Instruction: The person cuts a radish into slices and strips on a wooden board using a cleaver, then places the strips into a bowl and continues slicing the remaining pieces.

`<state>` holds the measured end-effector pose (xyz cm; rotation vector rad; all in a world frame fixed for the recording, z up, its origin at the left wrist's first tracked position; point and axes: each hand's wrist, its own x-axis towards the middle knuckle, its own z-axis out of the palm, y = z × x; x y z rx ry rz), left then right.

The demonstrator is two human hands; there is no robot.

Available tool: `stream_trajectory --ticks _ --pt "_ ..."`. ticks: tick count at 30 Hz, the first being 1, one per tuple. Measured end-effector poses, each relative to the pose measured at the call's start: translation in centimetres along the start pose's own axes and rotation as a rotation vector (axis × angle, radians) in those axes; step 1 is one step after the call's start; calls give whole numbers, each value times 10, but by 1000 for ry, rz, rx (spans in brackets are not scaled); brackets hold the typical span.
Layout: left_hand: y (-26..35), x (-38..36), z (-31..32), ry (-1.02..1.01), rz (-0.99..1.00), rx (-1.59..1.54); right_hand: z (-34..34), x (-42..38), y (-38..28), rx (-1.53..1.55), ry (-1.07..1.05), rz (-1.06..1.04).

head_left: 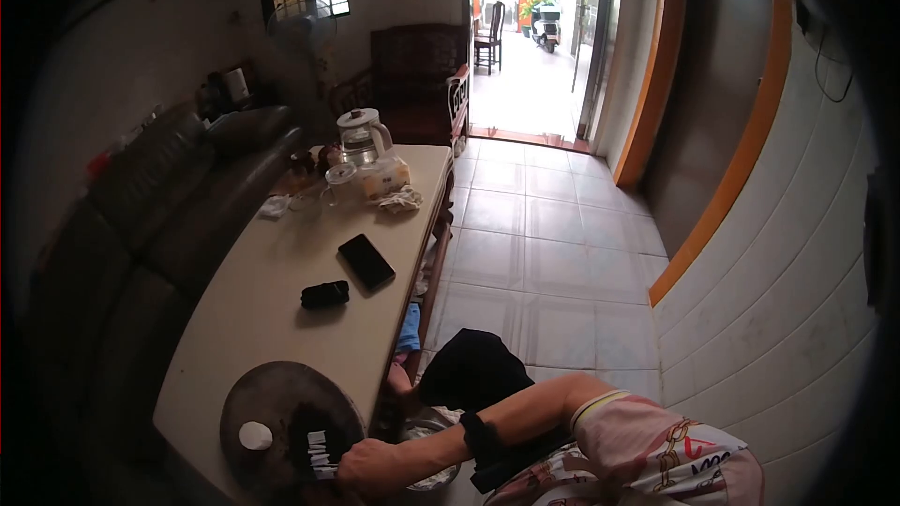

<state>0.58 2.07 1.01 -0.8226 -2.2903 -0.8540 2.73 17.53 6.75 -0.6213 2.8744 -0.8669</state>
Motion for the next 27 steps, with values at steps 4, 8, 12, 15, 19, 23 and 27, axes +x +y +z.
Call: stream_trajectory --ticks 4,8,12,15,19,23,27 --pt "1 3 -4 -56 -17 -12 7 2 10 50 -43 47" --pt "-17 -4 12 0 -4 -49 15 9 9 -19 76 -56" --pt "-38 -24 62 -70 -222 78 44 33 13 -56 137 2" --pt "-59 -36 40 -150 -265 49 22 33 21 -8 24 124" --pt "-25 -9 19 9 -239 -161 -1 6 35 139 56 196" --pt "-20 -6 13 83 -306 -181 -33 -6 35 -398 -41 -249" --pt "-22 -9 18 63 -189 -143 -32 -11 26 74 56 62"
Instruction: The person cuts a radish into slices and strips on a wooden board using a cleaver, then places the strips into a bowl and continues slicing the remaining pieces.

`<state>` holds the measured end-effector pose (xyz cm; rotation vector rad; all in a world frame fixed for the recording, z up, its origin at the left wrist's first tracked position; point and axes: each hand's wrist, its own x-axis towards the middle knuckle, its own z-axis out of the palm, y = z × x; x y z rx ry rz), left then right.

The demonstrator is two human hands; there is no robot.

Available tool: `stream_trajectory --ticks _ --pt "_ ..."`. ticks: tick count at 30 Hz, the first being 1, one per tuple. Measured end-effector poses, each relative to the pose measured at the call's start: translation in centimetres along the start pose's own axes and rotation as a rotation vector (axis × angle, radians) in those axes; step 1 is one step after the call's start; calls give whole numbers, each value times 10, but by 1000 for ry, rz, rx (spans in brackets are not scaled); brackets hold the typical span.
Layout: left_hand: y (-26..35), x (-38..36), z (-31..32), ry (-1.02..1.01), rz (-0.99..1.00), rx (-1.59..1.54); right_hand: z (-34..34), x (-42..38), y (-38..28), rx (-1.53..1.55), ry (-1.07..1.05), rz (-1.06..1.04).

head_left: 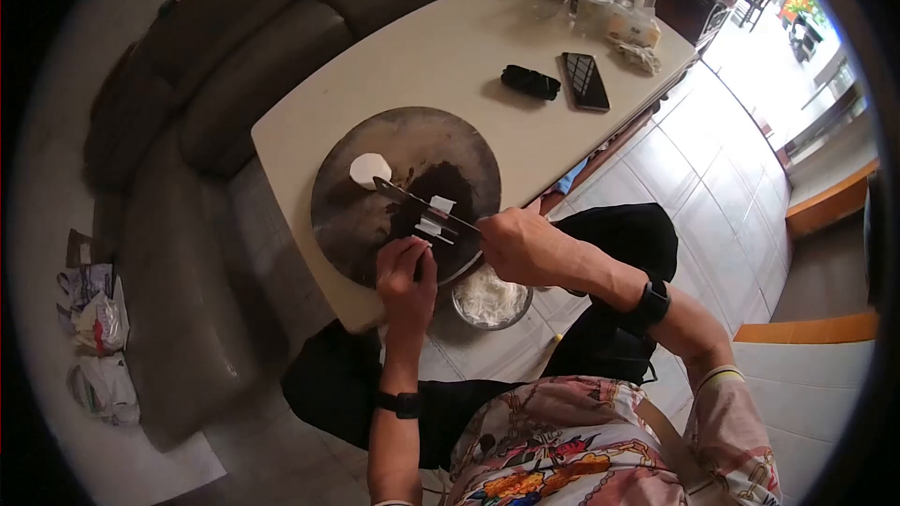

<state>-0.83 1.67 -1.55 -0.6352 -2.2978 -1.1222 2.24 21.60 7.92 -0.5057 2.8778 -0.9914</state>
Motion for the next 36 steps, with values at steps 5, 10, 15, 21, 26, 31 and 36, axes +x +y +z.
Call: stream_trajectory --ticks 5,10,15,21,26,31,36 --pt "2 2 -1 -10 22 27 15 -4 5 -1 -41 -29" --pt "1 2 0 -8 32 14 11 -6 0 -3 -46 9" --pt "0 2 -1 -40 41 39 14 -6 -2 -8 -91 -29" --pt "0 3 0 -33 53 34 11 -3 -3 78 -98 16" --pt "0 2 0 -7 61 34 19 8 4 109 -109 -16" --pt "0 3 1 -26 41 59 22 25 -10 23 -84 -23" --pt "2 6 -2 -20 -17 93 20 30 7 -19 -49 -69"
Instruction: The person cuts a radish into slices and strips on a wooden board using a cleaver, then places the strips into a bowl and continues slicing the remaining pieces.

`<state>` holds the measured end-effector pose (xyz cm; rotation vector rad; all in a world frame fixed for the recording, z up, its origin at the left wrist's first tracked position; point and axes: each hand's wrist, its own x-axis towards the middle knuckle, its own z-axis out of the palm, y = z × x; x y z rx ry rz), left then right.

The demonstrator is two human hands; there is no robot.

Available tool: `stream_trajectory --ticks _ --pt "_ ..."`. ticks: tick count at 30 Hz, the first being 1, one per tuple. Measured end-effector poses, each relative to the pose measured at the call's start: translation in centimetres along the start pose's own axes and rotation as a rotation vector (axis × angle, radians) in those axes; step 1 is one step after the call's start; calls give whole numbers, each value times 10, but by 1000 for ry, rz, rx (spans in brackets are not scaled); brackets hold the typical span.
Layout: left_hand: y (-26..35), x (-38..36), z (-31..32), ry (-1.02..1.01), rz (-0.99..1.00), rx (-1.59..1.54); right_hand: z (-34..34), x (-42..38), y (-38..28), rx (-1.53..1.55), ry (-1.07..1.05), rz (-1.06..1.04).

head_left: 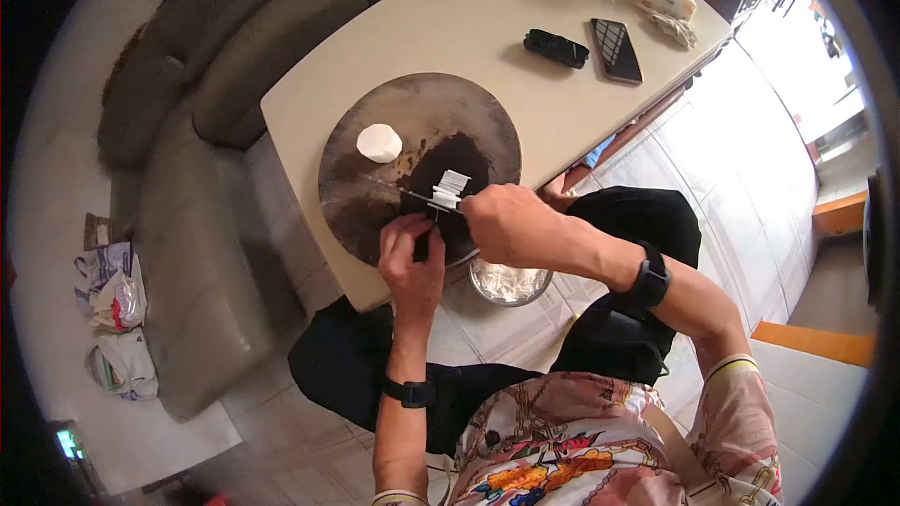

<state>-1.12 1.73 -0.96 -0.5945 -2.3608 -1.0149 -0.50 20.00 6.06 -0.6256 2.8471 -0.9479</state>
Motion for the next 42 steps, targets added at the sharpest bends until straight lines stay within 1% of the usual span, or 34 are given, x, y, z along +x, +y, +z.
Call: stream_trajectory --ticks 1,2,3,5,6,7,9,10,11,13,15,17,18,20,21,23,24,25,28,29,30,31,33,35,37,38,40,41,42 --pt "-4 -1 0 21 -134 -103 0 -3 8 36 46 15" --pt "-1 0 -2 44 -268 -208 -6 -6 11 136 40 57" --pt "3 3 -4 49 -265 -201 -11 -8 13 138 42 48" --pt "12 10 -9 169 -599 -552 -23 -10 14 348 151 123" --pt "12 12 -8 169 -582 -602 -26 -9 14 496 125 147" --pt "16 17 -10 167 -575 -591 -32 -10 10 506 131 140" --pt "30 33 -13 177 -841 -1174 -45 -12 1 883 -75 261" --pt "25 36 -14 132 -949 -1363 -36 -12 6 967 -68 187" --pt "29 40 -15 132 -938 -1355 -30 -14 7 971 -64 174" --pt "40 48 -17 -22 -927 -1645 -25 -15 8 1026 -67 163" --pt "39 43 -16 -24 -935 -1622 -27 -18 9 1001 -85 168" --pt "33 37 -15 -23 -1040 -1537 -26 -21 10 990 -94 202" --pt "33 34 -14 -15 -1035 -1531 -26 -23 10 991 -98 192" --pt "36 30 -13 58 -1094 -1526 -24 -28 10 1011 -16 234" --pt "35 28 -14 66 -1088 -1524 -26 -30 11 1010 -20 226" --pt "34 22 -14 194 -1187 -1593 -31 -34 15 940 112 307" --pt "34 19 -17 195 -1182 -1595 -29 -36 26 941 89 295" --pt "34 14 -22 222 -1185 -1632 -35 -40 35 875 3 313" --pt "33 -2 -35 287 -1206 -1681 -27 -55 59 855 5 294" --pt "33 -6 -39 321 -1223 -1690 -29 -59 62 829 25 326" --pt "34 -8 -42 355 -1243 -1615 -31 -62 64 800 46 356" --pt "32 -8 -43 362 -1238 -1624 -33 -63 67 790 42 352" --pt "28 -8 -45 367 -1257 -1448 -33 -62 74 922 73 419" --pt "27 -4 -41 340 -1240 -1411 -30 -58 79 895 54 393" --pt "27 -1 -36 226 -1227 -1428 -29 -54 78 823 -69 338" --pt "30 0 -33 224 -1199 -1379 -27 -54 79 818 -76 335" --pt "33 6 -28 212 -1186 -1335 -18 -57 81 807 -213 242" --pt "33 9 -26 189 -1173 -1289 -17 -58 76 806 -222 241" --pt "28 10 -23 170 -1168 -1282 -19 -59 69 807 -277 256"
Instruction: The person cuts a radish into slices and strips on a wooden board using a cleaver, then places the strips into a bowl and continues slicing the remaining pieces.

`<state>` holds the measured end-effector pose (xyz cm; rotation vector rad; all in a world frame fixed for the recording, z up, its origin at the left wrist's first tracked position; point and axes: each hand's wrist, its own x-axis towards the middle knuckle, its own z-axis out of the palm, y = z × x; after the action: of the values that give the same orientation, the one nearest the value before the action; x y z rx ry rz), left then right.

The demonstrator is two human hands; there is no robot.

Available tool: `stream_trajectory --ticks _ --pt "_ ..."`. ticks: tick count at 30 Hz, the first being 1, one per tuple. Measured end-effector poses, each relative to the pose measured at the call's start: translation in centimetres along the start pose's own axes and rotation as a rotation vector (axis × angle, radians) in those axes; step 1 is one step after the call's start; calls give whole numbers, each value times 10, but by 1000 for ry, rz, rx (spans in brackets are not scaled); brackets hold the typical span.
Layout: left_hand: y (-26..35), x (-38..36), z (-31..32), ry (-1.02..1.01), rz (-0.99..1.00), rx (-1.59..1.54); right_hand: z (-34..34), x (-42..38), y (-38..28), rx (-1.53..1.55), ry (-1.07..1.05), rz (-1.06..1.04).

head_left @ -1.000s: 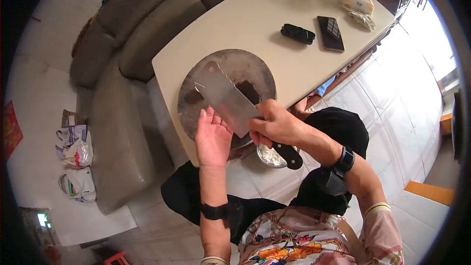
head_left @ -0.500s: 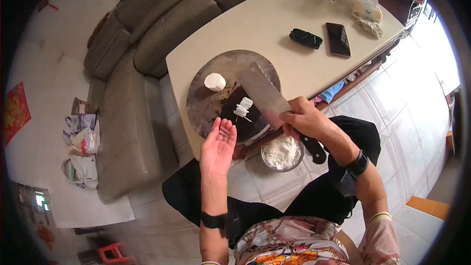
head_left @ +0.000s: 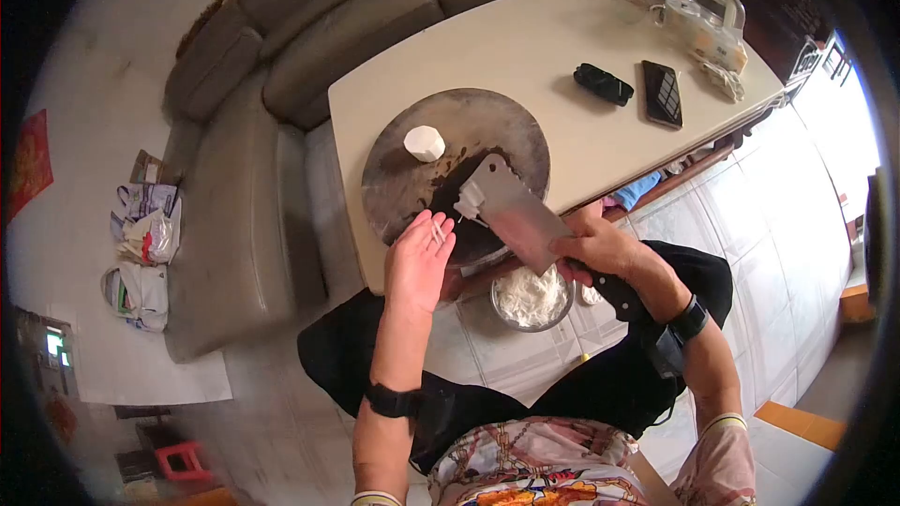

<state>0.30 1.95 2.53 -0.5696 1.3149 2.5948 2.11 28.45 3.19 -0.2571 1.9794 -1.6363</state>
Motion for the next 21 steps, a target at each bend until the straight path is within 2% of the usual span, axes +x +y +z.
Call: stream_trajectory --ticks 6,10,12,15,17,19,21 --pt "-4 3 6 46 15 0 21 -3 -3 77 -86 10" --pt "-20 1 12 115 94 -60 35 -9 -3 67 -32 -33" --pt "-23 -1 18 125 181 19 36 -12 -10 40 -37 -24" --pt "-26 2 22 181 208 81 39 -14 -9 22 -45 -50" --pt "-29 6 25 212 221 94 44 -17 -16 8 46 13" --pt "-30 9 32 242 233 104 49 -19 -20 -19 50 -6" --pt "-30 8 44 254 210 -59 51 -22 -23 -45 62 -20"
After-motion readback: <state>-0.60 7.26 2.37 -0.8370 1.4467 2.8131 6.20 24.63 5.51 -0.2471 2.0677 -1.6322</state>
